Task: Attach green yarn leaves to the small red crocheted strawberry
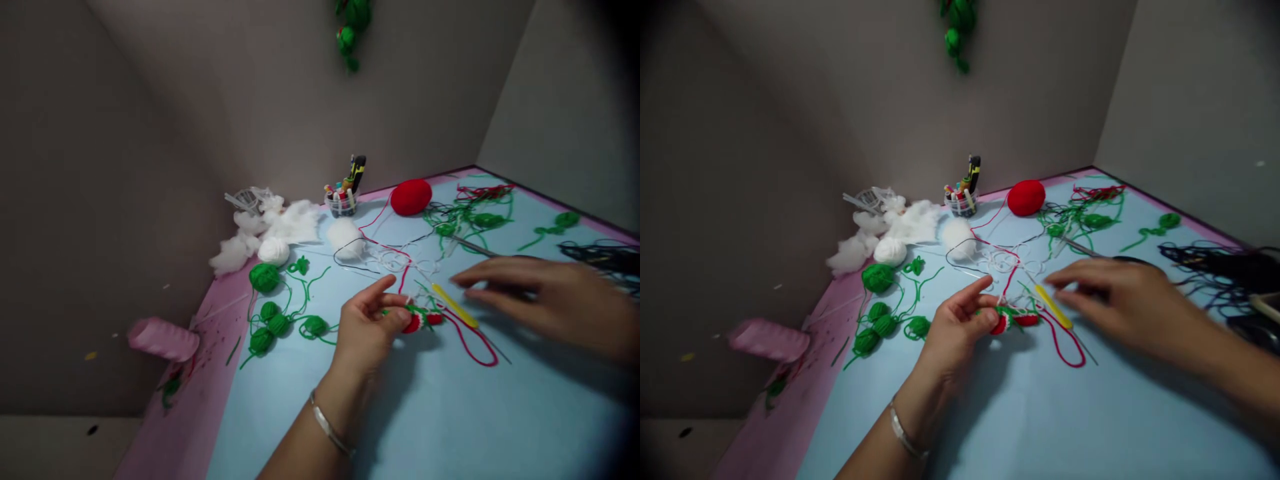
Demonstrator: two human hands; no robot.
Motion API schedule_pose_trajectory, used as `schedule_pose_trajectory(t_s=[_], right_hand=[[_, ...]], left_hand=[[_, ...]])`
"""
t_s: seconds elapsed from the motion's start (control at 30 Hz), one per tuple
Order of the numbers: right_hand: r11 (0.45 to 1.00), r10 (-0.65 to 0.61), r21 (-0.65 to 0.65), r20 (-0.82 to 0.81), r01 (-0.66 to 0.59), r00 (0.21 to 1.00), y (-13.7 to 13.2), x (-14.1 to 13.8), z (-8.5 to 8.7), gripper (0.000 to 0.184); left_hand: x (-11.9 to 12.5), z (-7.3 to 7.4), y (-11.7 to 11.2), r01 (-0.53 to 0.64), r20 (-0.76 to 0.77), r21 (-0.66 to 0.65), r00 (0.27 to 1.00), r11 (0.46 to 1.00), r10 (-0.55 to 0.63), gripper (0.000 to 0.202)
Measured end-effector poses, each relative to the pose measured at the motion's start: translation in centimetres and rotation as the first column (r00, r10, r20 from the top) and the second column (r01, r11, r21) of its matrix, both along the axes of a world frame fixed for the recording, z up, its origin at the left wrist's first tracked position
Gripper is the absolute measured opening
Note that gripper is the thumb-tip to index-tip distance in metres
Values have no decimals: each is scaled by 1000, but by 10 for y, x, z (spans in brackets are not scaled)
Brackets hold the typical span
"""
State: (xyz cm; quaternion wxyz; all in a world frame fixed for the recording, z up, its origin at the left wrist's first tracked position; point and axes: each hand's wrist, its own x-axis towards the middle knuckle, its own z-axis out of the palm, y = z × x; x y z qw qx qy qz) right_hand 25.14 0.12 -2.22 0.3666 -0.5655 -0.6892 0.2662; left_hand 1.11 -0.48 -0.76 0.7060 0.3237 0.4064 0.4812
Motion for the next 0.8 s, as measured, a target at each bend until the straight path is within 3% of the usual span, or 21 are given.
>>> schedule_pose_trajectory(t_s=[0.1,0.2,0.37,0.43,0.57,0.7,0.8], right_hand=[[973,179,-125,-128,-195,975,-20,-51,10,36],[975,77,-187,-238,-124,968,-28,-70,11,37],[950,-72,-308,-393,-57,917,-23,-66,15,47],[946,-97,-320,-413,-44,905,-23,-65,18,50],[943,-90,-327,-411,-55,907,-24,-65,21,53],[979,-35,-203,-317,-32,948,-26,-62,19,39],[995,65,-57,-264,-83,962,-25,-60,16,25]], left_hand=[[4,3,-2,-15,-19,24,1000,1000,16,61],[6,7,-3,18,-50,24,999,1000,-16,60],[5,15,-2,26,-178,41,984,999,-19,51],[4,18,-2,38,-245,88,969,995,-16,57],[4,21,-4,127,-303,124,949,984,-84,81],[6,14,-7,159,-474,205,879,966,-44,71],[6,5,-11,236,-624,419,776,877,89,63]])
